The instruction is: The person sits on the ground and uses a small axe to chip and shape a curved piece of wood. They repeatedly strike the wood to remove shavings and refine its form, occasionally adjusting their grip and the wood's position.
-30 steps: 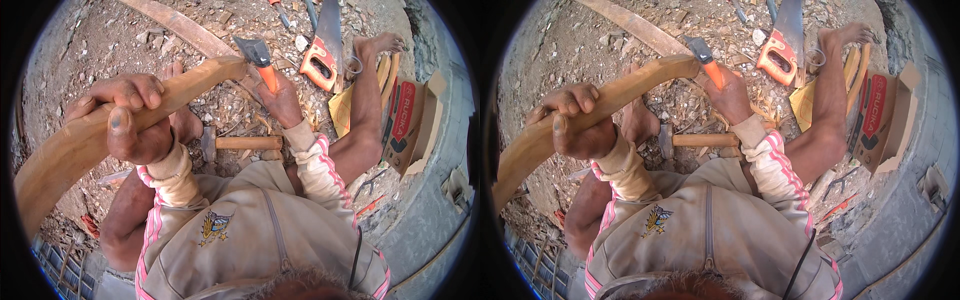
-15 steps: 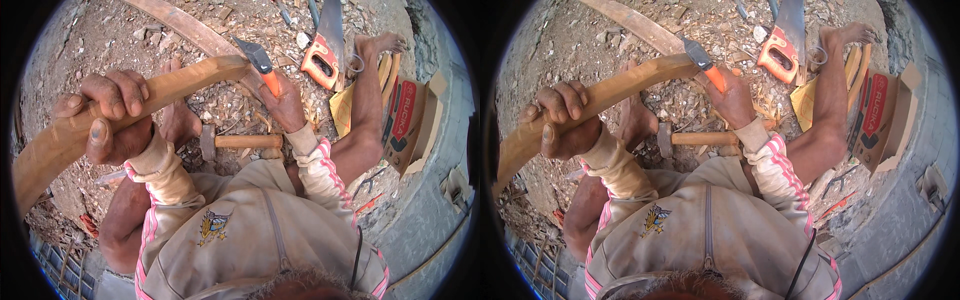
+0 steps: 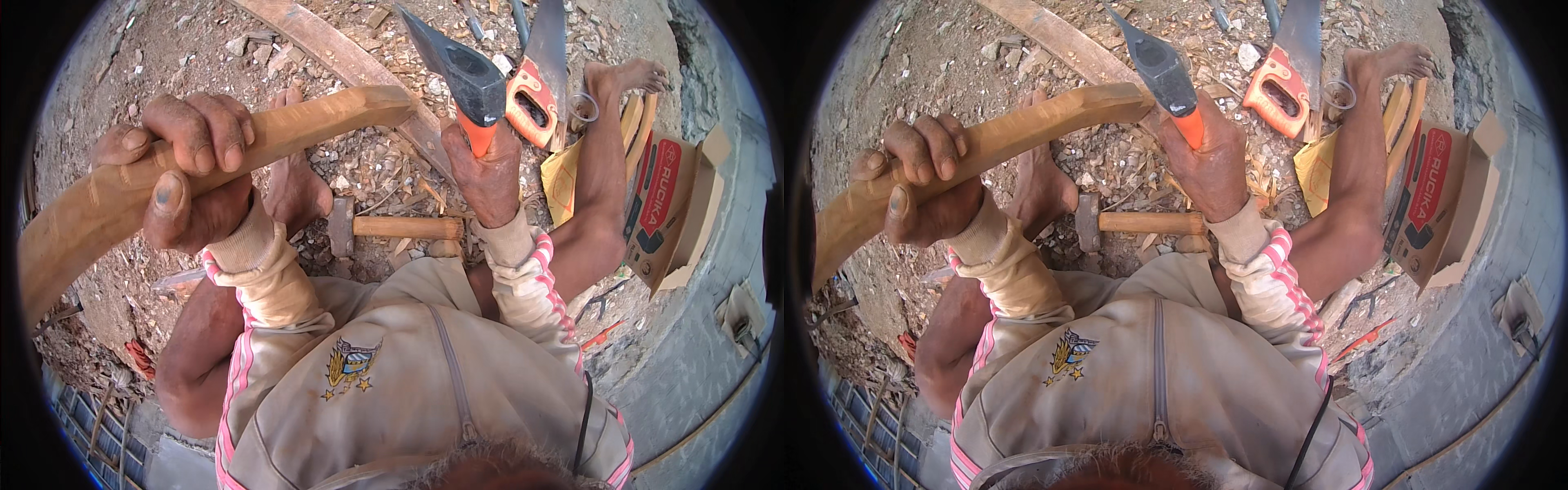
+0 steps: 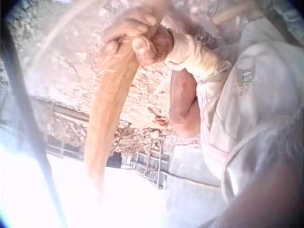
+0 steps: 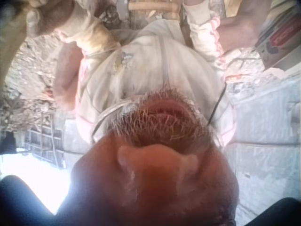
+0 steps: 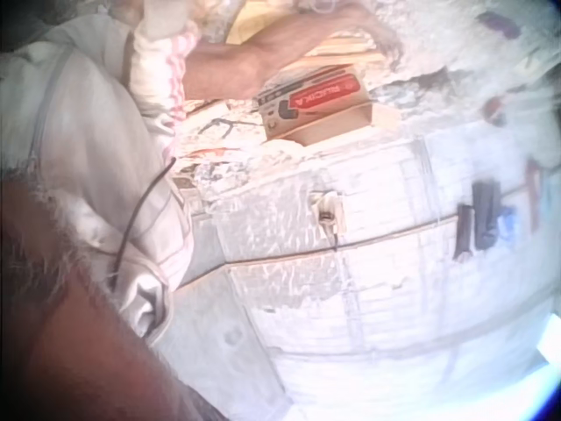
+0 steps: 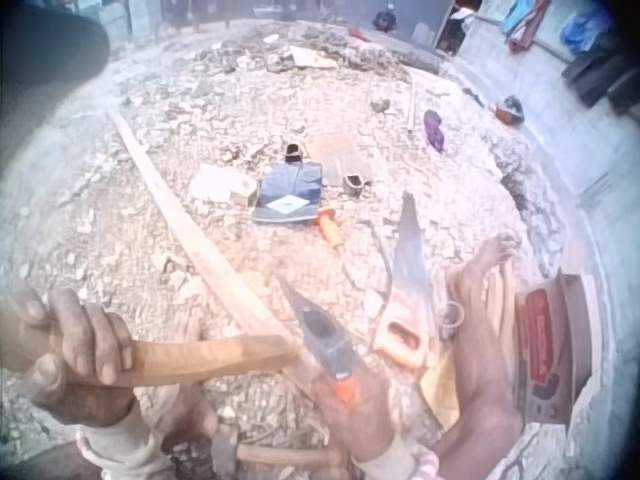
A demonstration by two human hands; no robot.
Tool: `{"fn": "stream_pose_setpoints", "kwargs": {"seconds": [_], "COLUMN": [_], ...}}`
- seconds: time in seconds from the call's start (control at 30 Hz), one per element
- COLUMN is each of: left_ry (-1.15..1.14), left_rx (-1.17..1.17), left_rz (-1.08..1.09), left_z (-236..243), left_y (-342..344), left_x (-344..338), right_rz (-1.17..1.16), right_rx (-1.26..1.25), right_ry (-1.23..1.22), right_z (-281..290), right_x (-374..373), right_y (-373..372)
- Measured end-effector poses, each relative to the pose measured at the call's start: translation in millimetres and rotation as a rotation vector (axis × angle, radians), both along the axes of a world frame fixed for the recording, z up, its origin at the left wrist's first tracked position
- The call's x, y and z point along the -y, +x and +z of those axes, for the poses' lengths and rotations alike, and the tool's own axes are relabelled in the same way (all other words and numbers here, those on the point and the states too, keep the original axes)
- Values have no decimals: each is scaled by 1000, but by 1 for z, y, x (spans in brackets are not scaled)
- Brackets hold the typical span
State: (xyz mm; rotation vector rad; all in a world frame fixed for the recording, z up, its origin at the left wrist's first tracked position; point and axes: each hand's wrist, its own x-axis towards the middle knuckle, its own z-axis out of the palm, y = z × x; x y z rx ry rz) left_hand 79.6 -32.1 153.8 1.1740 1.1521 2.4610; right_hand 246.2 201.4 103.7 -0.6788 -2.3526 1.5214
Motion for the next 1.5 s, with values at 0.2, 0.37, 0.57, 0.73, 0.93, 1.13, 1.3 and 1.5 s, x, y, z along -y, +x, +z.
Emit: {"fn": "stream_pose_setpoints", "kwargs": {"seconds": [0.2,0.37,0.57,0.73,0.93,1.13,1.3,1.5], "left_ry": [9,-5,38,51,92,155,150,178], "left_rx": [17,-4,-40,-18,-10,123,242,268], "left_rz": [-99,-160,-171,-204,-200,-68,125,139], "left_z": [-7,-8,-16,-15,-20,-27,-27,-29], "left_y": [-6,-15,-20,-27,-27,-27,-14,-14], "left_x": [-4,14,17,17,17,17,14,7], "right_rz": [46,-4,56,99,47,64,-18,54], "right_rx": [116,-72,150,112,79,112,-40,139], "right_ry": [118,35,71,179,99,91,87,116], "right_z": [-58,-6,-47,-40,-17,-55,-5,-45], "right_x": [-18,-2,-14,-11,-6,-11,1,-1], "right_y": [9,1,15,13,9,26,5,12]}}
